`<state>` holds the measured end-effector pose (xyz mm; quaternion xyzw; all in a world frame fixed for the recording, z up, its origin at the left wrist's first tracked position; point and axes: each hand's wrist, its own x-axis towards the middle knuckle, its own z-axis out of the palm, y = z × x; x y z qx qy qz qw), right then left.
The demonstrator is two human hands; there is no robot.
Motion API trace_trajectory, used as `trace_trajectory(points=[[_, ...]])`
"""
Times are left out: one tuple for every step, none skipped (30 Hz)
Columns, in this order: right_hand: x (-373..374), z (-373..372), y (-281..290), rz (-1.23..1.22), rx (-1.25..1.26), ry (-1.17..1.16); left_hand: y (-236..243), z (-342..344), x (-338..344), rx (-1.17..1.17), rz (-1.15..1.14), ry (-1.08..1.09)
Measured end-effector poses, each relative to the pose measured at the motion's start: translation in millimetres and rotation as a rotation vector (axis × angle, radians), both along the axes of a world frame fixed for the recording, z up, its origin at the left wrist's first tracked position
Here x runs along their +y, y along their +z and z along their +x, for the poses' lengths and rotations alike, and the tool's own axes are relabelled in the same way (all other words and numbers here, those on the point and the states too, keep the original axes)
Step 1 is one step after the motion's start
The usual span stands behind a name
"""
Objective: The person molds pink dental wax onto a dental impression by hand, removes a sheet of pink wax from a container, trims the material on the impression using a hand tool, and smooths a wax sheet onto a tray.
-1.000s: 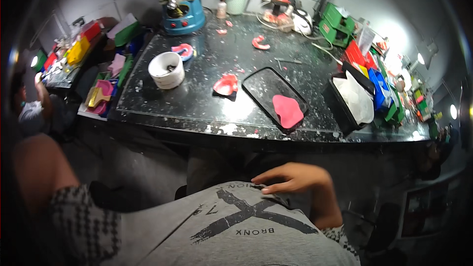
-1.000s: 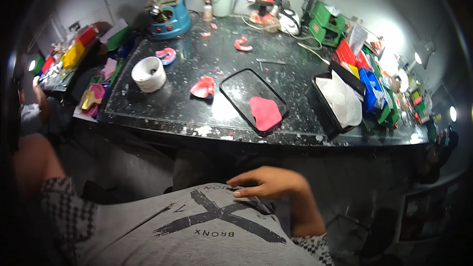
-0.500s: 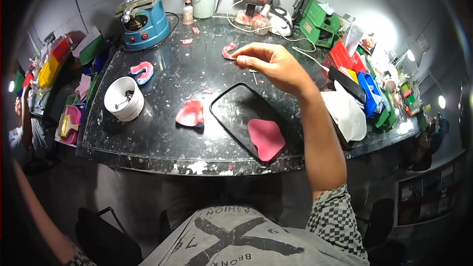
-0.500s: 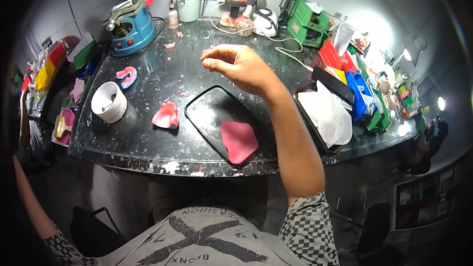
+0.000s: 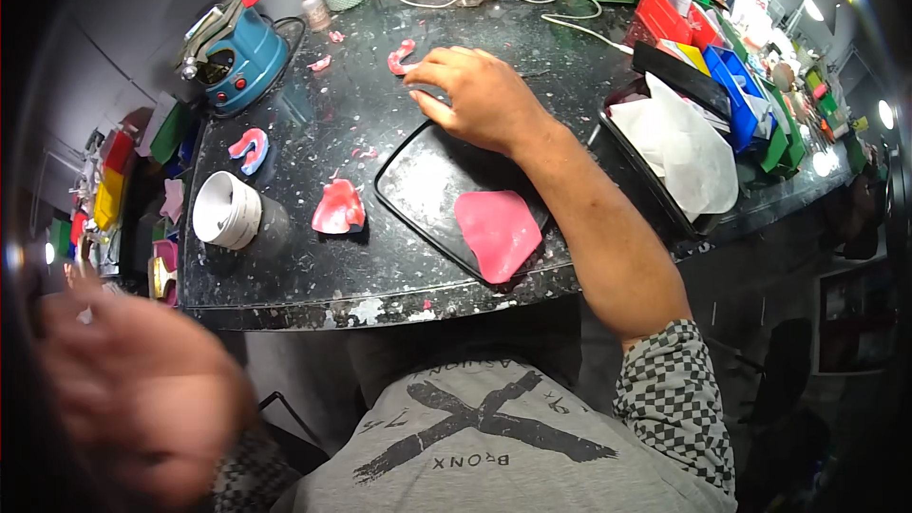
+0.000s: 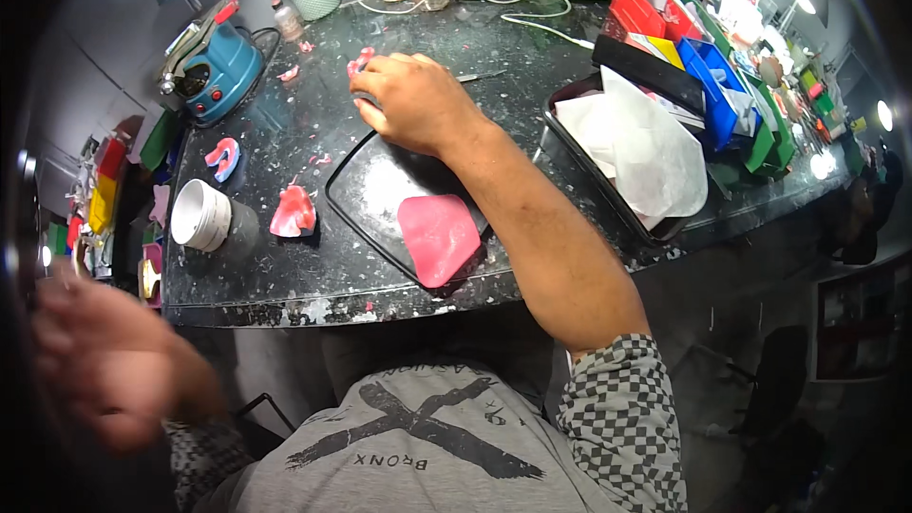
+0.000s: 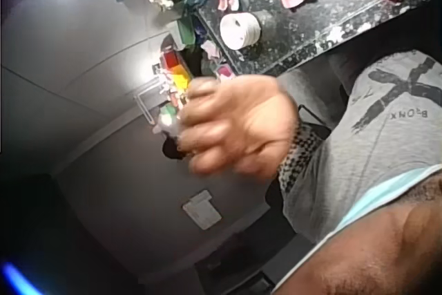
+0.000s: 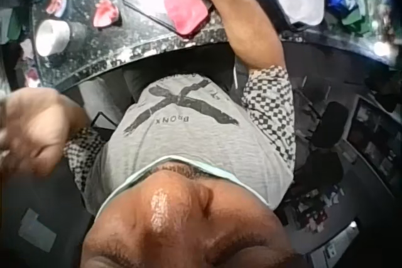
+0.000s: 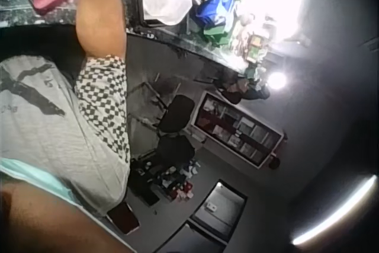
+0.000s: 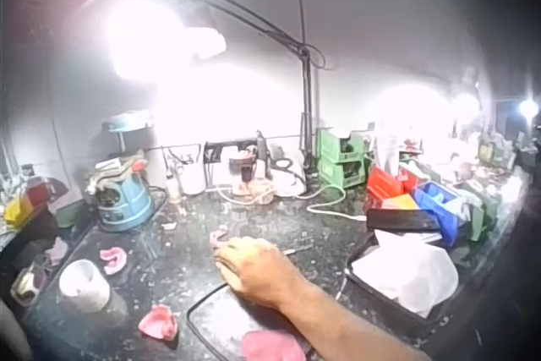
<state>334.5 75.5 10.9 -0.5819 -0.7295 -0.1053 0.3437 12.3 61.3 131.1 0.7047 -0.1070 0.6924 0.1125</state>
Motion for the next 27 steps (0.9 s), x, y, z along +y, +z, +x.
trace_trajectory(points=[[1, -1, -5, 0.016, -0.016, 0.013, -25, 13, -19, 0.224, -0.124, -0.177], [5, -14, 5, 0.042, -0.005, 0.061, -28, 21, -45, 0.451, -0.244, -0.312], [6, -17, 2, 0.017, -0.005, 0.057, -33, 25, -38, 0.784, -0.335, -0.792], [4, -15, 3, -0.011, -0.014, 0.042, -39, 36, -48, 0.872, -0.568, -1.156], [5, -17, 2, 0.008, -0.008, 0.056, -42, 48, -62, 0.858, -0.631, -1.358], [5, -17, 1, 0.009, -0.01, 0.072, -50, 56, -78, 0.748, -0.758, -1.585], [6, -19, 1, 0.022, 0.019, 0.088, -55, 62, -94, 0.638, -0.725, -1.675], [5, -18, 1, 0.031, 0.044, 0.086, -58, 67, -101, 0.529, -0.683, -1.781], [5, -19, 1, 0.035, 0.057, 0.091, -57, 65, -103, 0.524, -0.679, -1.776], [6, -20, 2, 0.037, 0.053, 0.098, -55, 63, -106, 0.485, -0.705, -1.698], [5, -20, 1, -0.012, 0.082, 0.084, -54, 61, -106, 0.448, -0.732, -1.626], [4, -20, 1, -0.06, 0.112, 0.071, -53, 60, -99, 0.446, -0.731, -1.627], [3, -20, 0, -0.061, 0.11, 0.071, -50, 58, -86, 0.49, -0.782, -1.6], [5, -22, -1, -0.051, 0.117, 0.088, -49, 57, -79, 0.528, -0.835, -1.559], [7, -25, -1, -0.041, 0.124, 0.104, -48, 57, -80, 0.433, -0.882, -1.518], [10, -25, -1, -0.043, 0.126, 0.12, -48, 58, -81, 0.337, -0.926, -1.475], [10, -22, 1, -0.029, 0.13, 0.118, -42, 61, -80, 0.318, -1.008, -1.415], [9, -21, 1, -0.016, 0.133, 0.115, -37, 64, -78, 0.299, -1.089, -1.354], [6, -23, -2, -0.046, 0.167, 0.123, -39, 61, -73, 0.318, -1.098, -1.226], [7, -18, -1, -0.041, 0.159, 0.119, -46, 64, -52, 0.355, -0.977, -1.195], [6, -13, -1, -0.033, 0.161, 0.098, -50, 65, -34, 0.366, -0.928, -1.013], [5, -11, -1, -0.024, 0.166, 0.084, -53, 64, -7, 0.446, -0.871, -0.805], [6, -6, 1, -0.012, 0.149, 0.041, -49, 67, 17, 0.488, -0.829, -0.671], [8, 3, -3, -0.024, 0.197, 0.004, -50, 70, 38, 0.562, -0.923, -0.499], [1, 5, 15, -0.022, 0.213, -0.037, -40, 61, 50, 0.649, -0.919, -0.357], [1, 16, 15, -0.048, 0.25, -0.088, -43, 64, 72, 0.709, -0.918, -0.239], [2, 27, 12, -0.053, 0.247, -0.102, -48, 68, 91, 0.748, -0.879, -0.157]])
